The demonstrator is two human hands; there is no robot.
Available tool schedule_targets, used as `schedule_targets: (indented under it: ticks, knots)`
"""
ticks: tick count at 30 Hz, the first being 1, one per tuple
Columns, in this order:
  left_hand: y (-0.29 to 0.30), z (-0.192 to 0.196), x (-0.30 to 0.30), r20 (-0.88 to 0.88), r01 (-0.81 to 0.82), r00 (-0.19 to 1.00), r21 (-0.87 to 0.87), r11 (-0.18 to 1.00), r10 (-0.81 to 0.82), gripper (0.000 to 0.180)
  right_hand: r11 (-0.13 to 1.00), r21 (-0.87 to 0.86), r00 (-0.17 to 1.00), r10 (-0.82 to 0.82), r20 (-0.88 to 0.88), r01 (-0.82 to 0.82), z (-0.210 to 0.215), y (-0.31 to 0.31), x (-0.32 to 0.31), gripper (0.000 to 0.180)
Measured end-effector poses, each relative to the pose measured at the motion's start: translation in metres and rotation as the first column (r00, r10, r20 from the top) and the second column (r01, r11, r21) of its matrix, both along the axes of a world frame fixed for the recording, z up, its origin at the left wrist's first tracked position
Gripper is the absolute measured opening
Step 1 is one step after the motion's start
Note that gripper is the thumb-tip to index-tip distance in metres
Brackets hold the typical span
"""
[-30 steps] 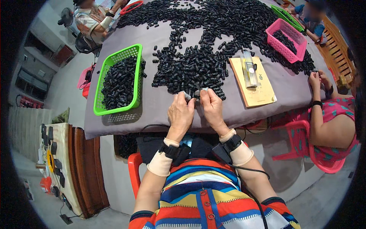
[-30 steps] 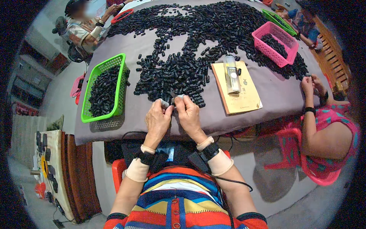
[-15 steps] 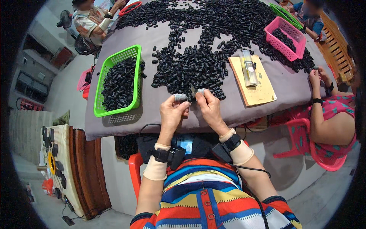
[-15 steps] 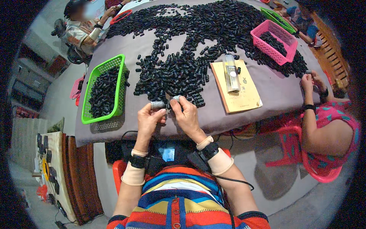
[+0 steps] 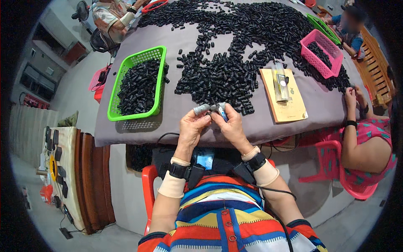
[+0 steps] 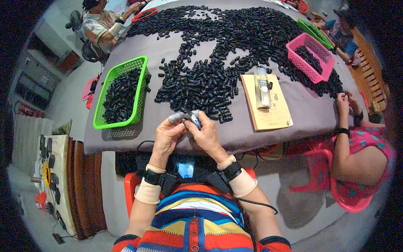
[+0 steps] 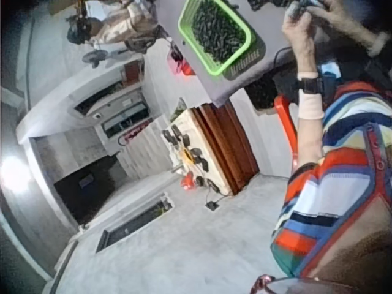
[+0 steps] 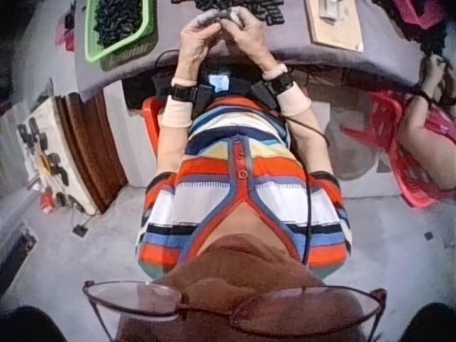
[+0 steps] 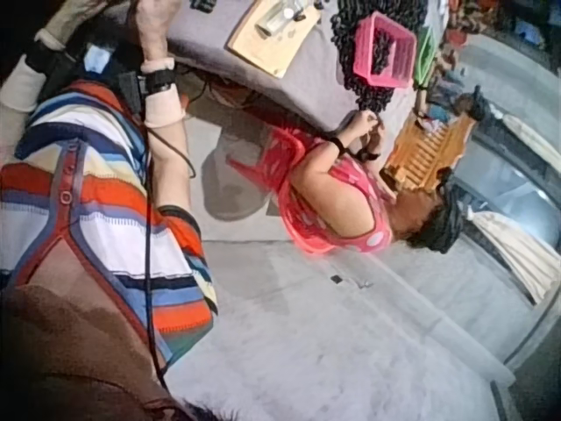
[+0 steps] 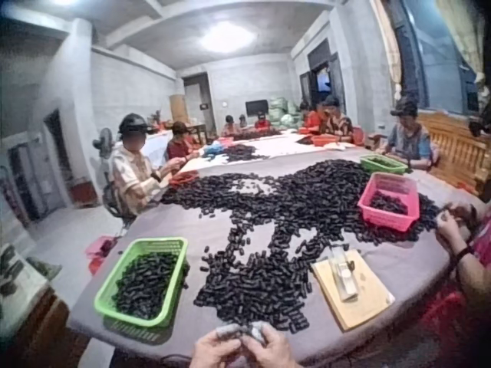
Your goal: Assembling small grey plastic shoe components by hand.
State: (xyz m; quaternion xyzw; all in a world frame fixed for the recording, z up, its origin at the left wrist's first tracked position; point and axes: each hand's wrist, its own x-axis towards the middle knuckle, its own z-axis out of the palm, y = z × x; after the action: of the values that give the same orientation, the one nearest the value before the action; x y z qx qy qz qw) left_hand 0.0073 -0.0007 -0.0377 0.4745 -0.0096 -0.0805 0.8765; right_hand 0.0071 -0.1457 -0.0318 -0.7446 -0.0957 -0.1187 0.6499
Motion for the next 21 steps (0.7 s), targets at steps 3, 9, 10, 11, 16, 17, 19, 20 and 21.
schedule_targets:
  ticks: [3,9,10,11,16,17,19,20,21]
  knots:
    - [0.004,0.001,0.001,-0.085,0.029,0.996,-0.004,1.0,-0.029,0.023,0.998,0.054,0.999,0.03,-0.024,-0.028,-0.002,0.001,0.0,0.019]
    - [0.002,0.0,0.002,-0.071,-0.036,0.997,-0.16,0.986,0.025,0.021,1.0,0.01,1.0,0.007,0.008,-0.007,0.001,0.005,-0.002,0.02]
    - [0.004,-0.001,0.002,-0.071,-0.036,0.997,-0.16,0.986,0.025,0.021,1.0,-0.013,1.0,0.011,-0.004,-0.011,0.002,0.004,-0.002,0.019]
    - [0.006,-0.002,0.003,-0.068,-0.011,0.998,-0.16,0.987,0.0,0.02,1.0,-0.013,1.0,0.011,-0.004,-0.011,0.002,0.004,-0.002,0.019]
    - [0.015,-0.006,0.002,-0.07,0.035,0.996,-0.18,0.983,-0.048,0.018,0.992,0.05,0.985,0.125,-0.121,-0.12,-0.001,-0.004,0.0,0.019]
    - [0.016,-0.007,0.002,-0.075,0.04,0.996,-0.19,0.981,-0.055,0.018,0.991,0.05,0.984,0.127,-0.122,-0.122,0.001,-0.003,-0.001,0.019]
    - [0.018,-0.008,0.002,-0.081,0.042,0.995,-0.199,0.979,-0.06,0.017,0.987,-0.118,0.991,0.099,-0.087,-0.109,0.008,-0.002,-0.005,0.021]
    - [0.017,-0.007,0.002,-0.092,0.032,0.995,-0.191,0.981,-0.05,0.017,0.987,-0.117,0.991,0.1,-0.087,-0.11,0.008,-0.002,-0.005,0.021]
    - [0.016,-0.006,0.001,-0.102,0.021,0.994,-0.184,0.983,-0.04,0.017,0.978,-0.186,0.994,0.105,0.027,-0.099,0.008,-0.001,-0.006,0.021]
